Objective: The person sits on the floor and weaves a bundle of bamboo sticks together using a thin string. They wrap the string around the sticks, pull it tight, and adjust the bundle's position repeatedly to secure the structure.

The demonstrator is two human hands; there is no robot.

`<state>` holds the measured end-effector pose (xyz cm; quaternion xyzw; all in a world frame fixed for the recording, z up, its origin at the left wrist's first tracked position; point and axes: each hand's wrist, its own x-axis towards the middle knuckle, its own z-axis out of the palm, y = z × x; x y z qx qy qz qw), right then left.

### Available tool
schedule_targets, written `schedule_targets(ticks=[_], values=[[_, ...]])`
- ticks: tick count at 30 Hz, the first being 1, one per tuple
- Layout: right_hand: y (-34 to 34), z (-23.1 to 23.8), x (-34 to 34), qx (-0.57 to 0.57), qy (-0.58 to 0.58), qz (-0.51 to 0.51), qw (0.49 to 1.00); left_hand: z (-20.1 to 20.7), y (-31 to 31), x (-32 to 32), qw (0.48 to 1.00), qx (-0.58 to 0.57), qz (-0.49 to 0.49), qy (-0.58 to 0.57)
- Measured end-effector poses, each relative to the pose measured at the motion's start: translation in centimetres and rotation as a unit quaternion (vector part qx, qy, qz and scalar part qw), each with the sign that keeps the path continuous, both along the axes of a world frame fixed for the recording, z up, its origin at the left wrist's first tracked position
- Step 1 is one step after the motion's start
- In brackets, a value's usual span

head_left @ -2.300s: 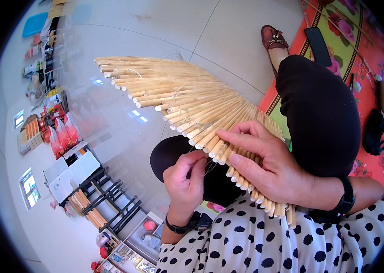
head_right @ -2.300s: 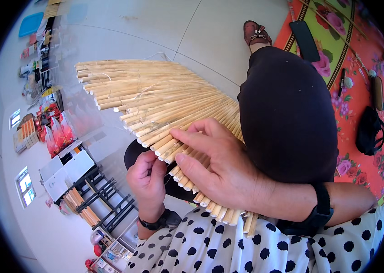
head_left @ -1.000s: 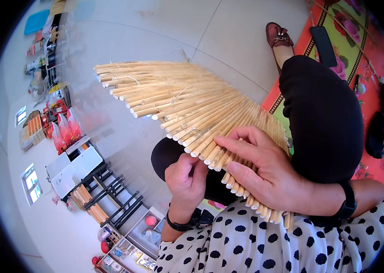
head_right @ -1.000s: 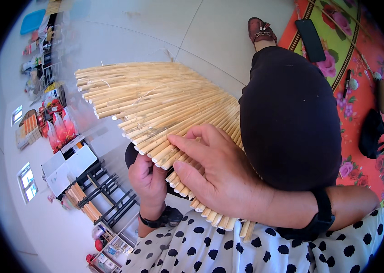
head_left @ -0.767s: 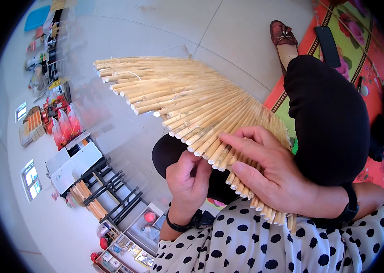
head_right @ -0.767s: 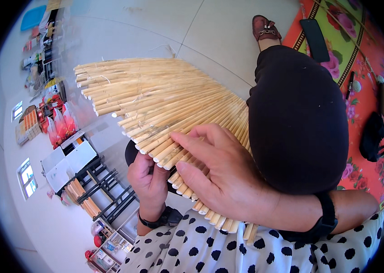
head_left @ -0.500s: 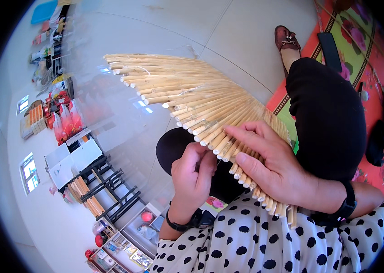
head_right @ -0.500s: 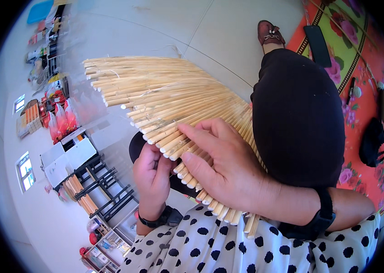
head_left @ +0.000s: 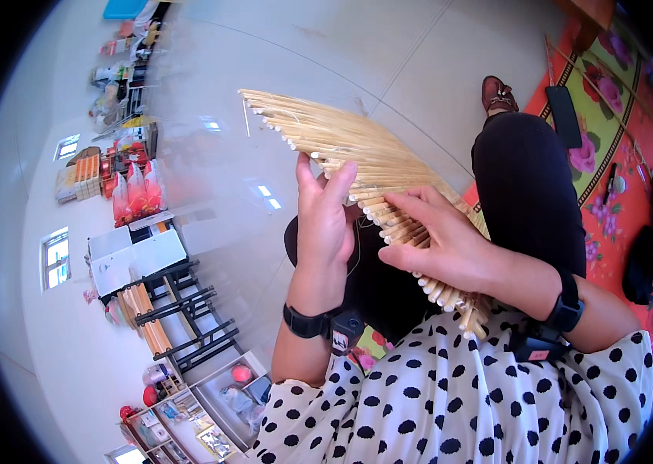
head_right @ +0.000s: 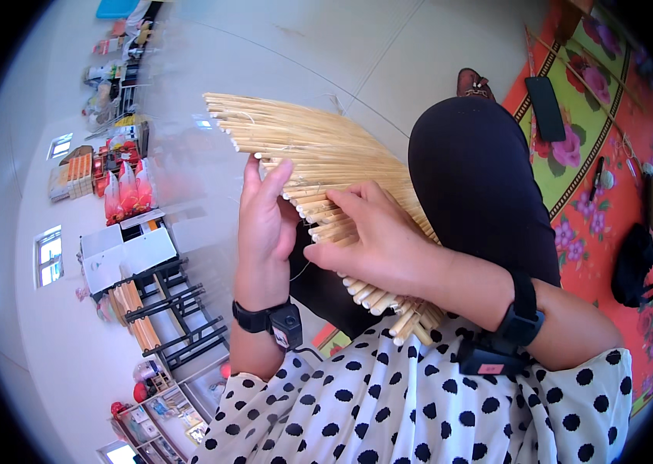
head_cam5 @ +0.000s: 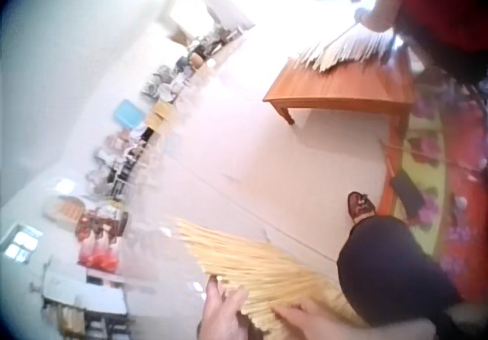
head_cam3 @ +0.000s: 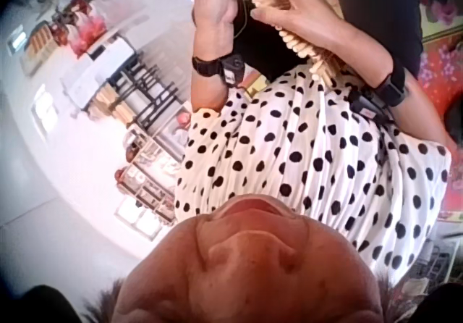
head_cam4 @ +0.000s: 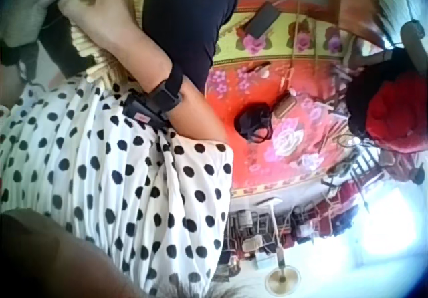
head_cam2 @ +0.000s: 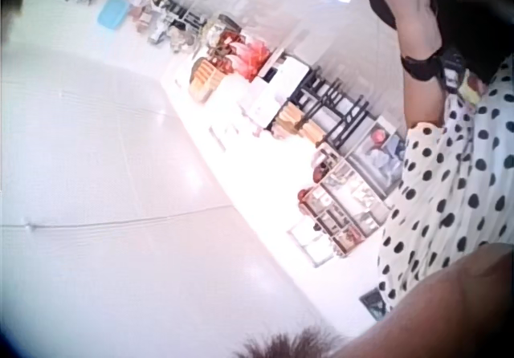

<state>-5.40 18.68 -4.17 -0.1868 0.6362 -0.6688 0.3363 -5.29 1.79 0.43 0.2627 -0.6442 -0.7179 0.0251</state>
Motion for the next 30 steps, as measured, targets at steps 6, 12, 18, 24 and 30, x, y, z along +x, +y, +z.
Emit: schedule_targets(ticks=[6,12,18,24,30], values=[[0.5,0.7,0.2,-0.042,0.029,0.048,0.998,1.1,1.0,1.8,0.997,0.032,0.06,0.032],[1.0,3.5,1.5,-0.095,0.192,0.022,0.977,4.9,3.0,4.8,0.981,-0.013,0.091,0.17],[1.2,4.9,1.3,-0.18,0.291,0.014,0.939,7.6,4.8,6.7,0.943,-0.141,0.106,0.282],[0.9,5.3,1.3,-0.207,0.324,0.029,0.923,7.9,5.0,7.9,0.904,-0.195,0.116,0.363],[1.1,5.7,0.4,-0.171,0.373,0.017,0.912,8.2,4.5,7.0,0.921,-0.163,0.111,0.335]])
